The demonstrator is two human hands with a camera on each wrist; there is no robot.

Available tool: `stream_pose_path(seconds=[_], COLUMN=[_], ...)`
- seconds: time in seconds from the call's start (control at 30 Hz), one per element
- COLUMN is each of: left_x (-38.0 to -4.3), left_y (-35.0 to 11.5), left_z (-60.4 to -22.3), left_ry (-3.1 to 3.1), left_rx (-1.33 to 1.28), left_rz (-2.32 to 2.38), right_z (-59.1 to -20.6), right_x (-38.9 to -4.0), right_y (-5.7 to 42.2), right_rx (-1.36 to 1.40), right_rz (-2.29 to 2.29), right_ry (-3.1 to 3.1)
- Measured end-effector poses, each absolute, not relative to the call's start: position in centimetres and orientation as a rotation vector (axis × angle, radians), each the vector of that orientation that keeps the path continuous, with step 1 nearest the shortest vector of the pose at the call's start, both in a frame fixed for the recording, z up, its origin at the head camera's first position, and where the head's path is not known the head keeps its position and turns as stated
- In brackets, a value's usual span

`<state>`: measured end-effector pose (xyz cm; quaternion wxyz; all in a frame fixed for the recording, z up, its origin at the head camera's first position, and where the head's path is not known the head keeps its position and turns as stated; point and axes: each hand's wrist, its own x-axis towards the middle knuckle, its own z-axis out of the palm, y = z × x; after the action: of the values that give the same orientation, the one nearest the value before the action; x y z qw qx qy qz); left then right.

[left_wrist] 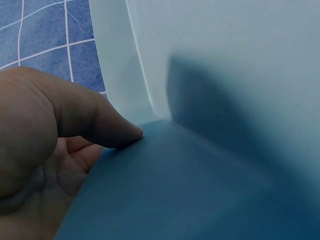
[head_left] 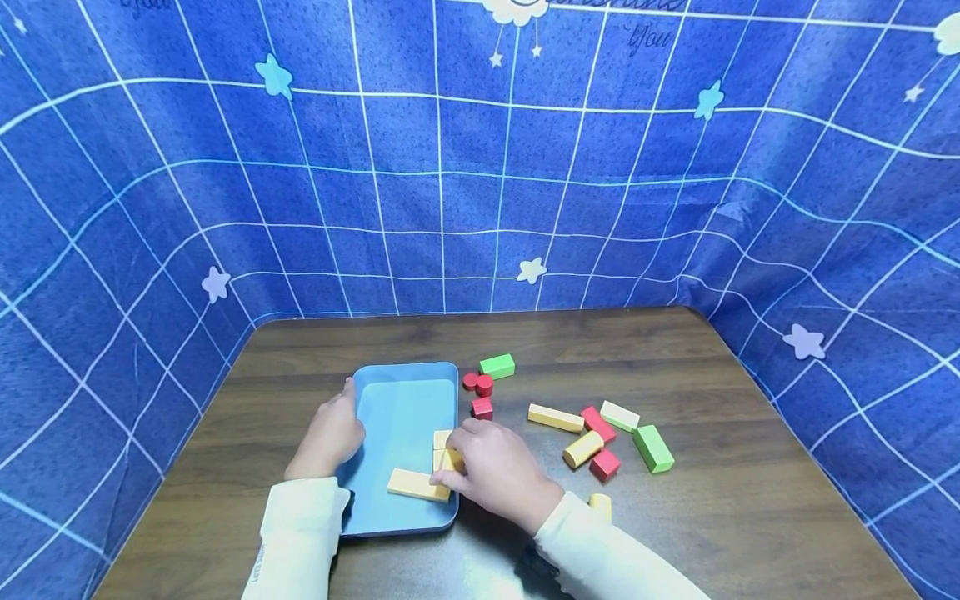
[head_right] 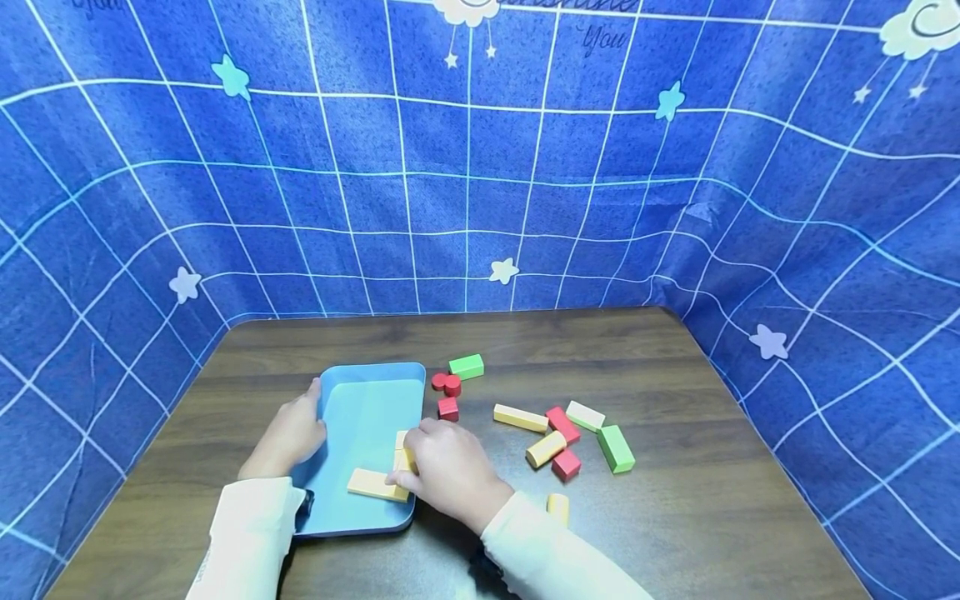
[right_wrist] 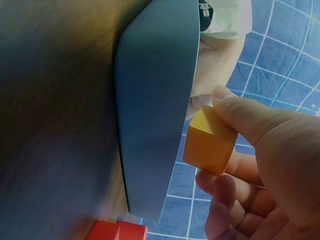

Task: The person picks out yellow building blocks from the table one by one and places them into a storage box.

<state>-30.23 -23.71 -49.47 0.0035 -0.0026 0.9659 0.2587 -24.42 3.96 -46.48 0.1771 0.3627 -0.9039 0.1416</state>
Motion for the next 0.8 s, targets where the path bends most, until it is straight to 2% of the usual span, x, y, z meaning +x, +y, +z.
stream_pose_path(seconds=[0.8], left_x=[-30.34], left_y=[-23.65], left_z=[-49.22], left_ry=[3.058], left_rx=[0.016], left_rz=[0.77], right_z=[-47.43], right_x=[-23.81], right_y=[3.18], right_rx=[1.12], right_rz=[0.319], right_ry=[-2.592])
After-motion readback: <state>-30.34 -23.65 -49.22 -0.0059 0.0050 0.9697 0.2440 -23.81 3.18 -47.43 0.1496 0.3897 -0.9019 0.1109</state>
